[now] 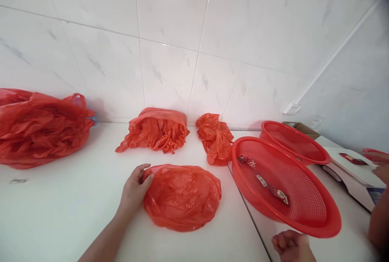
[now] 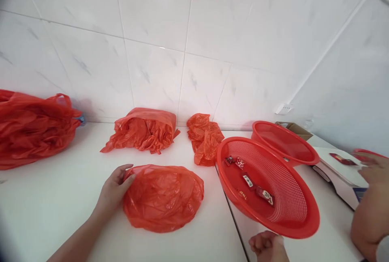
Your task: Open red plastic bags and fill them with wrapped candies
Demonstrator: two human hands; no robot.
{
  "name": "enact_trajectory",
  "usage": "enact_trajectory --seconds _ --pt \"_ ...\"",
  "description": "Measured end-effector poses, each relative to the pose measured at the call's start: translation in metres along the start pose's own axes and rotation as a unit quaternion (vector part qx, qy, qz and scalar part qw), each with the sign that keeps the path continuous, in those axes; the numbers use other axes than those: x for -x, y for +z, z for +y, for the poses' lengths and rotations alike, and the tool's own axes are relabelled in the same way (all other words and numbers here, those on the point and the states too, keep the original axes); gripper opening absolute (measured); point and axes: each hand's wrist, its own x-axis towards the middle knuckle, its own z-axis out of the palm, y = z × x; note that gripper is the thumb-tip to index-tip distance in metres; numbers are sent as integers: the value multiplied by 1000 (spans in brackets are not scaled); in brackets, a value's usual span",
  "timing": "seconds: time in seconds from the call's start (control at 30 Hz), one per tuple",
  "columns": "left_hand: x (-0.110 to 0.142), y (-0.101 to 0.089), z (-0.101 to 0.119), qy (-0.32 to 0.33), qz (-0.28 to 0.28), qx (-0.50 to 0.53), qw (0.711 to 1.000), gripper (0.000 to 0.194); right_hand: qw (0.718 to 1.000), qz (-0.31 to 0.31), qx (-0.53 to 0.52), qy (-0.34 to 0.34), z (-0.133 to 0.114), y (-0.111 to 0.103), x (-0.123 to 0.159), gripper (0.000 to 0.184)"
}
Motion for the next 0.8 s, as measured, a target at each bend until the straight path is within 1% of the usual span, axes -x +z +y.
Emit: enact_trajectory --seconds 0.07,0.1,0.17,0.2,0.23,0.27,0.33,0.37,0.4,0.43,0.5,0.57,0.63,0.7,0.73,0.8 --pt "0 0 2 1 14 15 1000 45 994 -62 91 -14 5 21 23 35" --pt "1 0 3 2 16 20 1000 44 985 -103 137 -26 6 32 33 33" --pt "2 1 5 8 9 38 999 42 958 -179 218 -52 5 57 51 30" --pt "2 1 5 10 5 49 999 41 939 -223 252 -67 4 69 59 27" --pt "3 1 5 11 1 57 998 39 916 -273 280 -91 4 81 66 25" --pt "3 0 6 10 -3 60 998 38 885 -329 303 -128 3 93 71 22" --pt "3 0 6 2 -7 59 998 36 807 -429 334 -228 3 116 81 19" --pt "2 0 6 -1 -9 58 998 36 768 -463 351 -271 3 127 85 21" --pt "2 0 6 -5 -10 58 998 35 734 -483 371 -299 4 137 88 24" --pt "2 -1 7 -9 -9 57 998 35 708 -497 396 -308 5 146 90 28" --pt "0 -1 8 -17 -4 47 999 36 674 -515 443 -290 7 160 92 32" --pt "-2 -2 8 -24 2 29 999 36 652 -541 461 -264 8 168 91 36" --pt "-4 -4 7 -30 5 11 999 37 643 -559 454 -259 3 169 88 37" --pt "-6 -5 5 -38 4 -5 999 38 653 -543 446 -281 -10 162 80 36" --pt "-6 -6 4 -43 3 -10 999 39 667 -518 444 -300 -20 157 74 34" --pt "-7 -7 3 -48 4 -20 999 40 698 -443 447 -342 -45 144 56 31"
